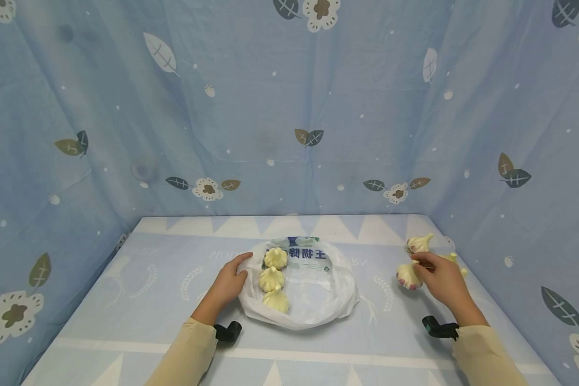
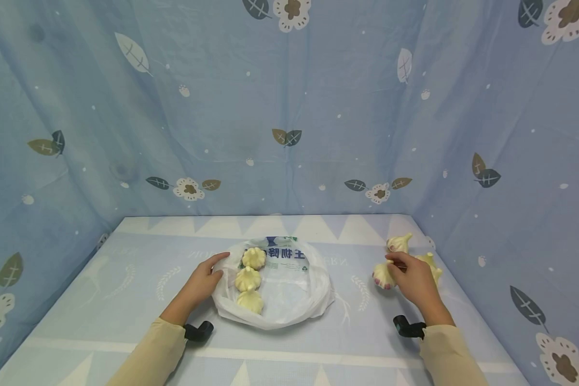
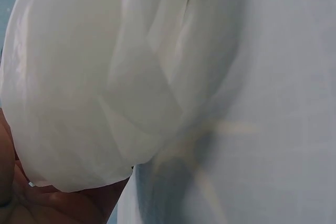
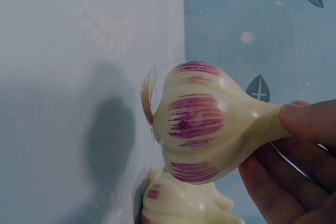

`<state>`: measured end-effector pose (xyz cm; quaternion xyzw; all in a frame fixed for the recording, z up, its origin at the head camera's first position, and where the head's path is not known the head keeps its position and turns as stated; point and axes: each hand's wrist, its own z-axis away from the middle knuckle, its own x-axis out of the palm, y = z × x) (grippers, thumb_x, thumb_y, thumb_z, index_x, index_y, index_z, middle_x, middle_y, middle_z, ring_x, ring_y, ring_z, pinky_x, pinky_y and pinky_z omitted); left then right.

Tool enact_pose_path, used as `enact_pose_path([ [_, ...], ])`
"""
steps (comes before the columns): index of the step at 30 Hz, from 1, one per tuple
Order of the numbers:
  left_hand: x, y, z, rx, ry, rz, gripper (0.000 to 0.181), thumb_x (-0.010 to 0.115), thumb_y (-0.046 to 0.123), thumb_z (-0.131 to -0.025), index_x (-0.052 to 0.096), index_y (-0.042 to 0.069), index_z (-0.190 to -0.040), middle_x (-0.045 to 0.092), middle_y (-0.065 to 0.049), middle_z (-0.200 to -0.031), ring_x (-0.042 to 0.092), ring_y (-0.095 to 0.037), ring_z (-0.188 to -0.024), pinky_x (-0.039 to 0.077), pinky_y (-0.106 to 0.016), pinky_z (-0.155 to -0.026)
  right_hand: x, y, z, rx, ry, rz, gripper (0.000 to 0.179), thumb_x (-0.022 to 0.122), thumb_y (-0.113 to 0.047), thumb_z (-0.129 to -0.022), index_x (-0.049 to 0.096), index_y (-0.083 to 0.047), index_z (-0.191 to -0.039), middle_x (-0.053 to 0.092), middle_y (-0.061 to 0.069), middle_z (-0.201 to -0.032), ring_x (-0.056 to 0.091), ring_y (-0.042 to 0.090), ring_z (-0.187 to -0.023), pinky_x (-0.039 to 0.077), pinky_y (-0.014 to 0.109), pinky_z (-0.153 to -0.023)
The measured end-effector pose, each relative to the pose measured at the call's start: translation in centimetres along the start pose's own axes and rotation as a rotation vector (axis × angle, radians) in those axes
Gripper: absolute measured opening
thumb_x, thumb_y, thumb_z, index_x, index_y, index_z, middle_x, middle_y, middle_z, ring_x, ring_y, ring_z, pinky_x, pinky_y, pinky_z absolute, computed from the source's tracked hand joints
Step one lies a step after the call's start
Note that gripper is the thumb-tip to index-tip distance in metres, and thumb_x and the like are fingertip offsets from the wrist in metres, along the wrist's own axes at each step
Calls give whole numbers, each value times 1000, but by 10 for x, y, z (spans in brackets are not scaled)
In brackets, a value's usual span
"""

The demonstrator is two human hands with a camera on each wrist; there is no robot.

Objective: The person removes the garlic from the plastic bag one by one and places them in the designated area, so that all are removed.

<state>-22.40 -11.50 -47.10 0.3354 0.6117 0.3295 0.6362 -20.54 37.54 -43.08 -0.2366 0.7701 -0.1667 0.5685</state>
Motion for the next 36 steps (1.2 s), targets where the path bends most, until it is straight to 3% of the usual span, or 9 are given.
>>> enact_pose_path([
  [5, 0, 0, 0, -1, 0, 1, 52, 43, 7, -96, 42, 17, -147, 35, -18, -155, 27, -36, -145, 25, -58, -116, -3, 6, 4, 20, -8, 28, 29, 60, -16, -95, 64, -5, -121, 69, 22, -112, 66, 40, -101, 57, 41, -70],
  [12, 1, -1, -1, -10, 9, -3, 52, 43, 7, -96, 43, 17, -147, 35, -16, -155, 27, -36, -146, 24, -57, -117, -8, 15, 7, 42, -12, 34, 29, 57, -19, -96, 64, -6, -121, 69, 21, -111, 66, 39, -101, 52, 29, -64],
  [19, 1, -1, -1, -15, 4, -1, 52, 43, 6, -96, 42, 17, -147, 35, -16, -155, 26, -36, -146, 24, -58, -117, -10, 20, 11, 90, -35, 34, 31, 55, -21, -97, 64, -5, -123, 66, 24, -116, 63, 41, -105, 51, 33, -68],
  [36, 2, 0, -1, -15, -2, -3, 52, 42, 6, -96, 42, 16, -147, 34, -17, -155, 25, -36, -146, 23, -57, -117, -11, 28, 16, 104, -23, 42, 31, 56, -16, -95, 63, -4, -122, 66, 24, -115, 63, 43, -105, 53, 35, -70],
])
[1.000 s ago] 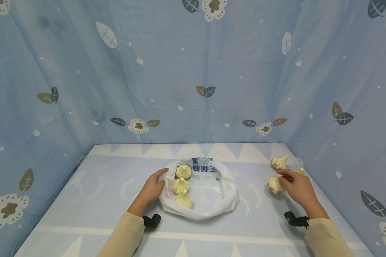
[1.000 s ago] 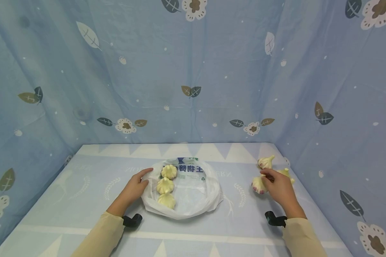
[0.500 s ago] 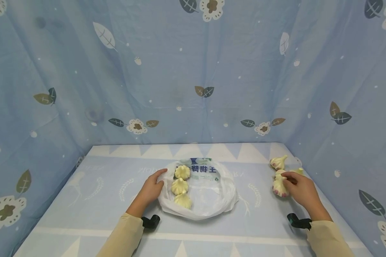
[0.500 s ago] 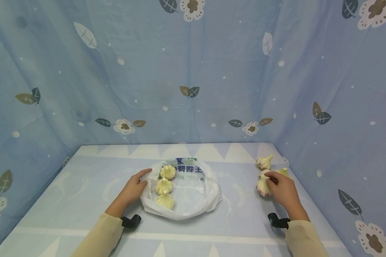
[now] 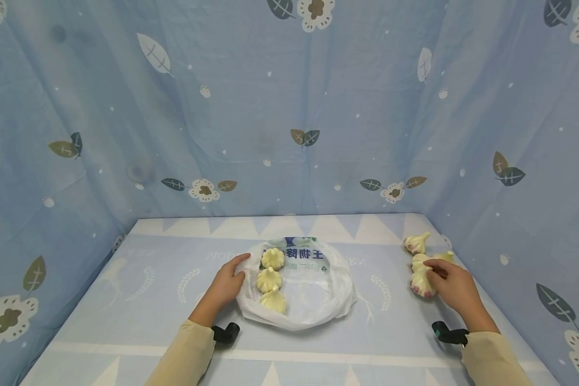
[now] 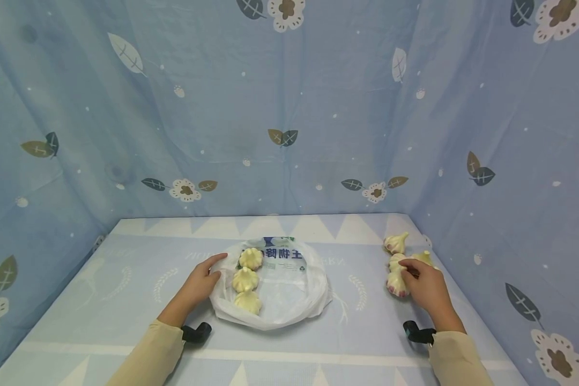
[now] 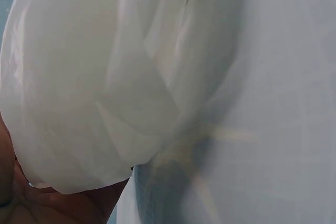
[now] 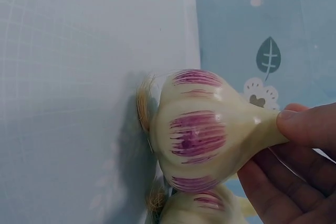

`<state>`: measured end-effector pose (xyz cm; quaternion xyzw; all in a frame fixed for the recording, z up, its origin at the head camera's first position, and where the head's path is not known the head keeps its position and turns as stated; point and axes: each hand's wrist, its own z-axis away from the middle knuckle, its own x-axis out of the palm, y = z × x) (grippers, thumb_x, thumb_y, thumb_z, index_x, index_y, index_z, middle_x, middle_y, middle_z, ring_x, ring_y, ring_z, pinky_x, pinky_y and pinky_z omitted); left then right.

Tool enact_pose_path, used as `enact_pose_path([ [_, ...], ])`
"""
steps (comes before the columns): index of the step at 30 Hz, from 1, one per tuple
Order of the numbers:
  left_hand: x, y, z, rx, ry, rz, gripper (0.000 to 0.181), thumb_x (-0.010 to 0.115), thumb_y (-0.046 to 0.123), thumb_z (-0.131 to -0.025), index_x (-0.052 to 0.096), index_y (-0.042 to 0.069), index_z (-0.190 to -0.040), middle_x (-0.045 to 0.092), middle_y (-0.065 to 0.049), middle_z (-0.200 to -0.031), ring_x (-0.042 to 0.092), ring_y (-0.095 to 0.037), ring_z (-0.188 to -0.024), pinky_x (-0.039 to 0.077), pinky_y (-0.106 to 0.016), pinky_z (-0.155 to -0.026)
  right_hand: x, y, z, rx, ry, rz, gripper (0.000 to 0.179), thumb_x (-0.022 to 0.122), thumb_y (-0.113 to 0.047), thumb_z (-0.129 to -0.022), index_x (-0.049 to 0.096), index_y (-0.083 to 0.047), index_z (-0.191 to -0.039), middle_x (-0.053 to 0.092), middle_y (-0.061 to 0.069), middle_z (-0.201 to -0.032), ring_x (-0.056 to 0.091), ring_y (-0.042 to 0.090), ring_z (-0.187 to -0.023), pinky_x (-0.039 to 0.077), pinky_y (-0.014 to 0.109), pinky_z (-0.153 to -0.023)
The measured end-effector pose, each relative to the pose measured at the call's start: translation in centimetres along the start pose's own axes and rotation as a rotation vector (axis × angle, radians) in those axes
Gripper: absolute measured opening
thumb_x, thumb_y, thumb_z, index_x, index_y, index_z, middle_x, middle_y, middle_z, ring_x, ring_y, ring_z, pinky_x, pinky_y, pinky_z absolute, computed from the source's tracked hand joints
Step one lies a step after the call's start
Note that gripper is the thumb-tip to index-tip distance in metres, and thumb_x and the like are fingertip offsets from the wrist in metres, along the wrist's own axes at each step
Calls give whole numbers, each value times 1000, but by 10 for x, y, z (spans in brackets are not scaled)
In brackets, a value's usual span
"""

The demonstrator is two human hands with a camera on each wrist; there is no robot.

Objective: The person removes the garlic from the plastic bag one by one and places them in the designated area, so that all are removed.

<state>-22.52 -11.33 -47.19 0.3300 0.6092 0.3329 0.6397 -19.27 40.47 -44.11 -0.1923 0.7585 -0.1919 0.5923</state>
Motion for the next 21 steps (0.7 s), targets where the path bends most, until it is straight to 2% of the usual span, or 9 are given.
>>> enact_pose_path([
  [6, 0, 0, 0, -2, -1, 5, 52, 42, 6, -96, 42, 17, -147, 34, -16, -156, 25, -36, -146, 23, -58, -117, 1, 0, 1, 7, 2, -16, 32, 57, -16, -95, 62, -3, -123, 65, 26, -117, 62, 45, -107, 56, 46, -74],
  [13, 0, -1, 0, -2, 2, 3, 52, 43, 6, -96, 42, 16, -147, 34, -16, -155, 26, -36, -146, 23, -58, -117, -1, -3, 0, 51, -31, -30, 37, 56, -23, -97, 59, -4, -128, 58, 27, -128, 57, 48, -114, 54, 53, -83],
  [21, 1, -2, -1, -4, 6, -2, 52, 43, 5, -96, 43, 17, -146, 35, -17, -155, 26, -37, -146, 23, -58, -117, -4, -14, -3, 11, 19, 38, 35, 60, -23, -95, 61, -5, -125, 59, 27, -126, 56, 45, -108, 51, 55, -76],
])
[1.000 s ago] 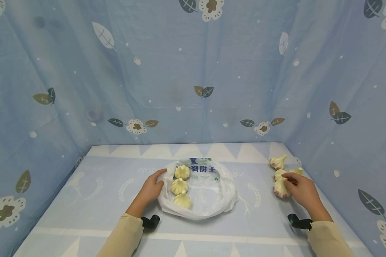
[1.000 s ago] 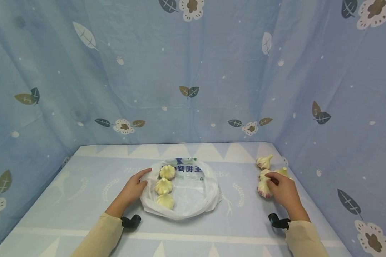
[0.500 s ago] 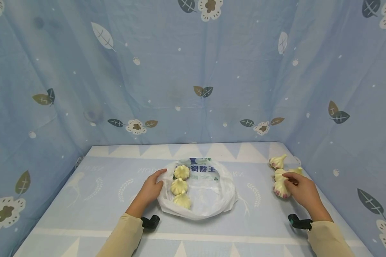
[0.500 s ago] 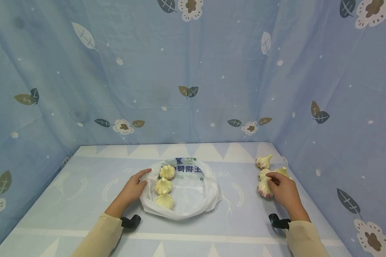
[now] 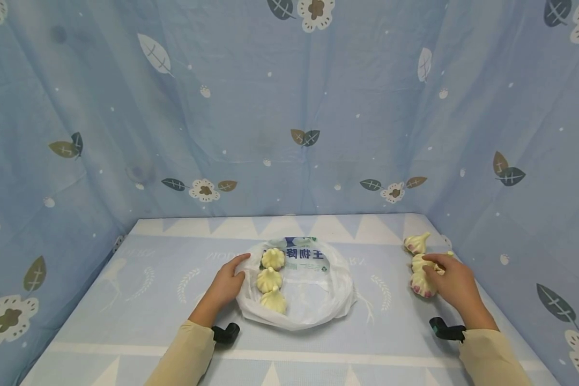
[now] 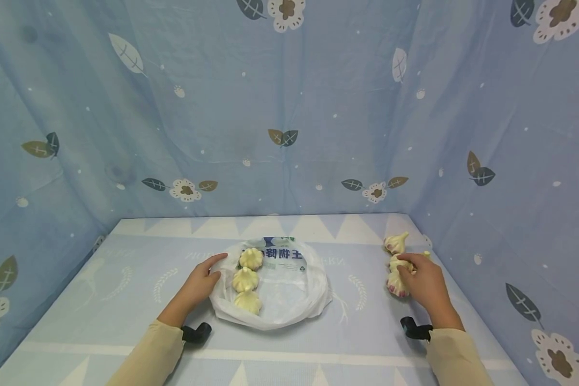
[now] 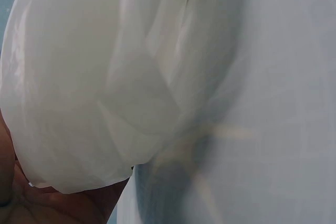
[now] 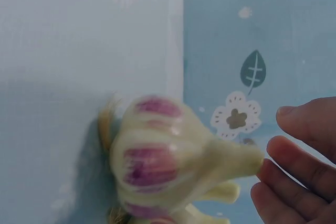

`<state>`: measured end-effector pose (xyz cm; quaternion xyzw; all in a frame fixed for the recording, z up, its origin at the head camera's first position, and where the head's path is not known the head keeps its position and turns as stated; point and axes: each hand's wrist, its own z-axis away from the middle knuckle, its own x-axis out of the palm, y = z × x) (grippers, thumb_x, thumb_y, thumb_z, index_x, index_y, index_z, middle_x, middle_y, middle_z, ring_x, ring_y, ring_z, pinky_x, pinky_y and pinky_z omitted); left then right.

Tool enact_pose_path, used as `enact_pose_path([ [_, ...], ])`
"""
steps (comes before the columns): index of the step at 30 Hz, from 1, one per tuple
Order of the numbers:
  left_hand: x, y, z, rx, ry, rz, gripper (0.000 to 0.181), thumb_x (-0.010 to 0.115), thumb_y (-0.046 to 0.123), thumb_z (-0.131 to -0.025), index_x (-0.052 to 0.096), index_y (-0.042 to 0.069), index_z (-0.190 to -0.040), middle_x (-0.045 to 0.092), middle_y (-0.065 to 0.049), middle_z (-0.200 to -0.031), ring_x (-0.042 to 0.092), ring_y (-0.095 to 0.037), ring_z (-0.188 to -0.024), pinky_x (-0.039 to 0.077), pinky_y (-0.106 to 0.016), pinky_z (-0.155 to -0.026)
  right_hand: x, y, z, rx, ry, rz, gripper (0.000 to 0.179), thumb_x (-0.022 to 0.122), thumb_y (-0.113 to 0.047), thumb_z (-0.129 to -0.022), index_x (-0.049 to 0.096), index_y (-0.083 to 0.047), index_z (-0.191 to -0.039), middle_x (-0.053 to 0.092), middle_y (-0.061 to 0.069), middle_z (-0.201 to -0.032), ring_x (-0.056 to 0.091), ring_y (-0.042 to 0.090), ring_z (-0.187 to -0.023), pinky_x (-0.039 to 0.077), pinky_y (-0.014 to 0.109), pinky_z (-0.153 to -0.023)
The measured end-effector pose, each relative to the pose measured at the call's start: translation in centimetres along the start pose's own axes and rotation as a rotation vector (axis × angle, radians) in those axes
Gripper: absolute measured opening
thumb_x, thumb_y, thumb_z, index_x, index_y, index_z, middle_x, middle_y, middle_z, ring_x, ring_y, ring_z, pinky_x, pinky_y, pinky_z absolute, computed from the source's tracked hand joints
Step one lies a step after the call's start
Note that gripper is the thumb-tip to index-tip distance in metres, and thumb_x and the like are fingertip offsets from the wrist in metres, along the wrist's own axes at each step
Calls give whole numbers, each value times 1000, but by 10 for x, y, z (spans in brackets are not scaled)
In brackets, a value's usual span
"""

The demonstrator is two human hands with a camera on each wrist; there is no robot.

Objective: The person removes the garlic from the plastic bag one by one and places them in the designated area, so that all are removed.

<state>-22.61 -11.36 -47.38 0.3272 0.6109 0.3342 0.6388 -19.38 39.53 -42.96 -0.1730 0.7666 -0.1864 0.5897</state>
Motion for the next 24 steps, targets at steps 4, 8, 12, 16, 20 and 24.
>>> enact_pose_path([
  [4, -1, 0, 1, 8, 0, 0, 52, 43, 5, -95, 43, 16, -146, 35, -17, -155, 27, -37, -145, 24, -58, -117, 1, -10, -1, -33, 16, -3, 34, 61, -20, -94, 62, -6, -125, 57, 27, -130, 57, 44, -107, 51, 52, -74],
  [8, -2, 0, 1, 15, 1, -2, 52, 43, 6, -96, 43, 16, -146, 36, -17, -154, 27, -36, -145, 25, -58, -116, 4, -21, -3, -75, 42, -2, 32, 63, -18, -92, 64, -6, -122, 58, 26, -130, 56, 46, -111, 49, 57, -80],
  [12, -2, 0, 2, 25, 2, -15, 52, 42, 6, -96, 43, 16, -146, 36, -17, -154, 28, -36, -145, 26, -58, -116, 8, -32, -6, -106, 53, -2, 31, 64, -16, -91, 65, -5, -120, 59, 24, -129, 54, 47, -117, 45, 63, -90],
  [16, -2, -1, 2, 31, -1, -15, 51, 42, 5, -97, 42, 16, -147, 36, -17, -154, 28, -36, -145, 27, -58, -116, 12, -43, -7, -129, 30, -7, 30, 63, -15, -91, 65, -7, -120, 57, 24, -133, 52, 46, -120, 45, 63, -94],
  [20, -2, -1, 2, 22, -5, -6, 51, 42, 6, -97, 42, 18, -147, 35, -17, -155, 28, -35, -145, 27, -58, -115, 17, -53, -8, -156, 8, -24, 29, 63, -16, -92, 65, -9, -120, 55, 24, -136, 51, 46, -122, 46, 62, -93],
  [24, -3, -1, 2, 16, -5, -3, 51, 42, 6, -97, 42, 17, -147, 35, -17, -155, 28, -35, -145, 26, -58, -116, 25, -63, -10, -214, 27, -40, 26, 65, -16, -91, 67, -10, -117, 61, 20, -128, 56, 42, -118, 48, 59, -92],
])
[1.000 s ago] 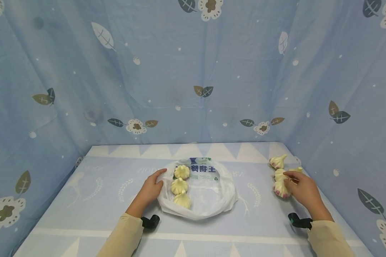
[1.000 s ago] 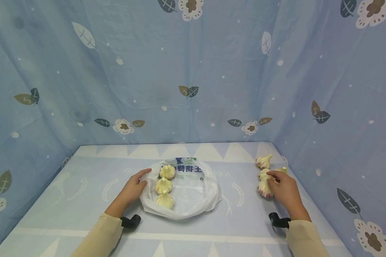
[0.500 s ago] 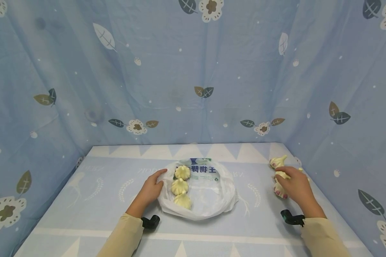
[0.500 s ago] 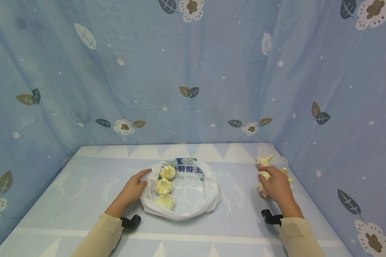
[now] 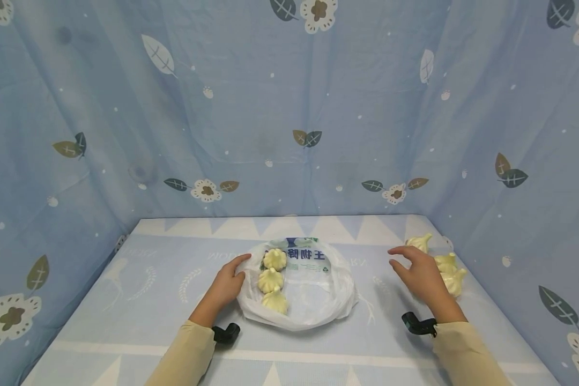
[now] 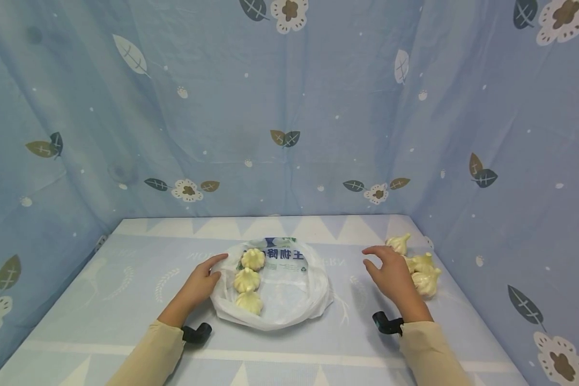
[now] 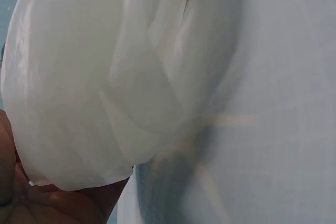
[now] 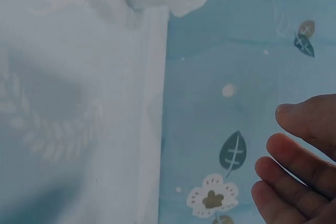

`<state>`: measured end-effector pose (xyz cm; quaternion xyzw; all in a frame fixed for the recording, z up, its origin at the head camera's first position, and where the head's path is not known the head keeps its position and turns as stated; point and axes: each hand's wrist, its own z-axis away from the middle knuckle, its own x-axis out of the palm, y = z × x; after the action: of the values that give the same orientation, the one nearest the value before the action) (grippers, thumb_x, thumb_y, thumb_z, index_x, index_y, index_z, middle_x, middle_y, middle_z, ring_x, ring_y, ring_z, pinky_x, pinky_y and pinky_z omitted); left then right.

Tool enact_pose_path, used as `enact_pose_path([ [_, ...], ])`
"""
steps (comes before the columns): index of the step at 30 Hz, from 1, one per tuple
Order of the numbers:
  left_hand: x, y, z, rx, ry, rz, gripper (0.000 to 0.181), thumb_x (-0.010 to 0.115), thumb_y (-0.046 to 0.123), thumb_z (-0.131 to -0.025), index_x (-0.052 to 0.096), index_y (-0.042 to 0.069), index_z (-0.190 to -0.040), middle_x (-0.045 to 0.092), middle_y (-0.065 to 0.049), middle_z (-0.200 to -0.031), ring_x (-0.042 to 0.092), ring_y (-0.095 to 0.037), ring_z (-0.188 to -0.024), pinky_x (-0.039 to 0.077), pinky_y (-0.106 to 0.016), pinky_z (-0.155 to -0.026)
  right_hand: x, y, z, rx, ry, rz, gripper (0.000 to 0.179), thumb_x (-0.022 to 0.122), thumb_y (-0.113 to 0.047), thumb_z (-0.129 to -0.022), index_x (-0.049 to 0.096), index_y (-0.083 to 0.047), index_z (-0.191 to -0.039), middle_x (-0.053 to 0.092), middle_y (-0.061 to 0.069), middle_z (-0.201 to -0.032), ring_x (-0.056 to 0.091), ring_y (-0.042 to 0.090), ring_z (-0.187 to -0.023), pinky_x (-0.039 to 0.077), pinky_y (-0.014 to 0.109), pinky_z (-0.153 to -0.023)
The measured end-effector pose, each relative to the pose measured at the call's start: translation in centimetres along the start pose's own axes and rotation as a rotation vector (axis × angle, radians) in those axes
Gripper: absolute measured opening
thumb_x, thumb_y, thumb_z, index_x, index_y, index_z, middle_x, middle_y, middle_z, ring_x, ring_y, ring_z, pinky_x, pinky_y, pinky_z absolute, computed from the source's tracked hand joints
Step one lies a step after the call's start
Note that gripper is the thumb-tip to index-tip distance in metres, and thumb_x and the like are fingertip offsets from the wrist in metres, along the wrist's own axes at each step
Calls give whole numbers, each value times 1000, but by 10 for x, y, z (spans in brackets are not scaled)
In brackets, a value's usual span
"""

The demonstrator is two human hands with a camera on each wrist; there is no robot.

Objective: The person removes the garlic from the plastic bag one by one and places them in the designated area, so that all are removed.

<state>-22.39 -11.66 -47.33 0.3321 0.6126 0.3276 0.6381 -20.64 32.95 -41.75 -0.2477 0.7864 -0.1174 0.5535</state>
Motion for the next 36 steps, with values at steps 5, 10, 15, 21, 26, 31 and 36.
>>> enact_pose_path([
  [5, 0, 1, -1, 1, 0, -4, 51, 42, 6, -97, 42, 17, -147, 35, -16, -155, 27, -36, -145, 25, -58, -116, 10, -11, -4, -116, 38, -6, 22, 68, -13, -88, 70, -8, -110, 67, 18, -117, 60, 40, -112, 46, 58, -94],
  [10, -1, 2, -1, 0, -3, -7, 51, 42, 6, -97, 42, 18, -147, 35, -16, -155, 27, -36, -145, 25, -58, -116, 21, -21, -7, -150, 34, -16, 21, 69, -15, -88, 70, -10, -109, 68, 14, -115, 63, 36, -111, 51, 54, -91],
  [15, -1, 3, 0, -5, -5, -16, 51, 41, 6, -97, 42, 17, -147, 35, -18, -154, 28, -37, -145, 26, -58, -116, 33, -34, -8, -187, 25, -42, 22, 70, -16, -87, 70, -12, -109, 69, 10, -114, 64, 33, -109, 53, 51, -89],
  [21, 0, 2, 0, -3, -1, -12, 52, 41, 5, -96, 42, 16, -147, 35, -18, -154, 28, -38, -145, 25, -58, -116, 44, -54, -13, -216, -11, -67, 22, 71, -18, -88, 71, -14, -109, 69, 6, -114, 65, 30, -111, 52, 49, -93],
  [26, 0, 1, -1, -10, -4, -6, 51, 41, 6, -97, 42, 18, -147, 34, -17, -155, 27, -37, -145, 26, -58, -116, 53, -68, -15, -237, -37, -91, 22, 71, -18, -87, 71, -15, -109, 69, 4, -114, 65, 27, -110, 53, 47, -92],
  [31, 0, 1, -1, -12, -6, 0, 51, 41, 6, -97, 42, 18, -147, 34, -18, -155, 28, -37, -145, 27, -59, -115, 62, -81, -15, -260, -67, -127, 22, 72, -18, -87, 71, -16, -109, 70, 3, -115, 65, 26, -110, 53, 46, -93],
  [36, 1, 0, 0, -4, -9, -1, 51, 41, 6, -97, 42, 17, -147, 34, -18, -155, 27, -37, -145, 25, -58, -116, 70, -92, -14, -260, -113, -150, 22, 71, -18, -88, 71, -19, -110, 69, 0, -116, 64, 24, -112, 53, 45, -94],
])
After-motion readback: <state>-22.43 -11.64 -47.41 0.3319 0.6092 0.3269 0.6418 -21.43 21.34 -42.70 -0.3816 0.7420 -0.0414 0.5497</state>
